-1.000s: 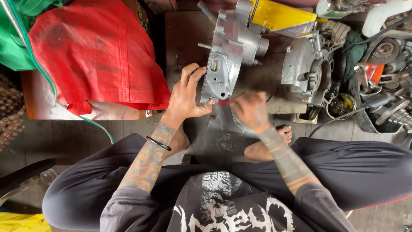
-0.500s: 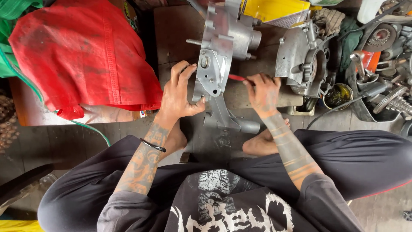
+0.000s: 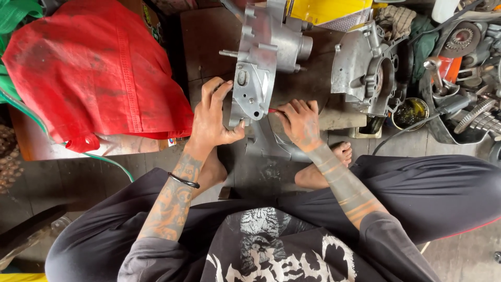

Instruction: The person is meticulously cleaning a disassembled motorcycle engine casing using a small brush to remove dirt and oil residue from its surfaces and crevices.

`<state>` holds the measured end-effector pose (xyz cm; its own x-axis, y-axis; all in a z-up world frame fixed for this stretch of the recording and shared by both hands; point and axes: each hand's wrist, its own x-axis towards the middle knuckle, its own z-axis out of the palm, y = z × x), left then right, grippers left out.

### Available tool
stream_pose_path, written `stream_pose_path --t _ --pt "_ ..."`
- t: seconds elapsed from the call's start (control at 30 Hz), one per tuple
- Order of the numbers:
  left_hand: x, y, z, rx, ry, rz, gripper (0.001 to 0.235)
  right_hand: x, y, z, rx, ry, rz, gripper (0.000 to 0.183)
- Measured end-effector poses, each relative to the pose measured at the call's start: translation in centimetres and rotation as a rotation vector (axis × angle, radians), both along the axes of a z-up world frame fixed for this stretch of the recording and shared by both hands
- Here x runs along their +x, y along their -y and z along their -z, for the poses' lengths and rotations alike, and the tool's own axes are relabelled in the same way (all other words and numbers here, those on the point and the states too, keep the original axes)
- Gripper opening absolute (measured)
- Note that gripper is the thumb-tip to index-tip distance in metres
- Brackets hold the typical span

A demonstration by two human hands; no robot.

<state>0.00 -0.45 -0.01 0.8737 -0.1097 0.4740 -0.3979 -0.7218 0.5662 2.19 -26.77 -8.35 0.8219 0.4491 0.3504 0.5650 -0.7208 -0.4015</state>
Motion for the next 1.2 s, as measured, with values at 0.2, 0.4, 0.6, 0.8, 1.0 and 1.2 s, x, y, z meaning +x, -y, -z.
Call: stream_pose_path --t 0.2,0.4,0.6,0.8,1.0,1.2 --pt "-0.1 0.1 0.1 -0.01 -0.004 -0.011 0.084 0.7 0.3 0.2 0.053 0.04 -0.033 0.011" --pt "0.0 0.0 0.5 0.014 -0.009 0.018 0.083 0.5 -0.7 0.0 0.113 0.061 -0.117 0.025" --pt "-0.1 0.1 0.1 -0.001 -0.014 0.036 0.081 0.3 -1.0 -1.0 0.09 0.134 -0.063 0.024" --pt "-0.1 -0.1 0.5 -0.016 -0.009 0.025 0.083 1.8 1.1 0.5 0.043 0.076 0.046 0.011" --pt "0.0 0.0 0.7 0.027 -0.009 0.021 0.082 -0.1 -1.3 0.0 0.157 0.085 -0.188 0.027" --pt "-0.1 -0.1 0.9 -0.006 0.006 0.014 0.083 0.9 0.8 1.4 0.213 -0.131 0.034 0.005"
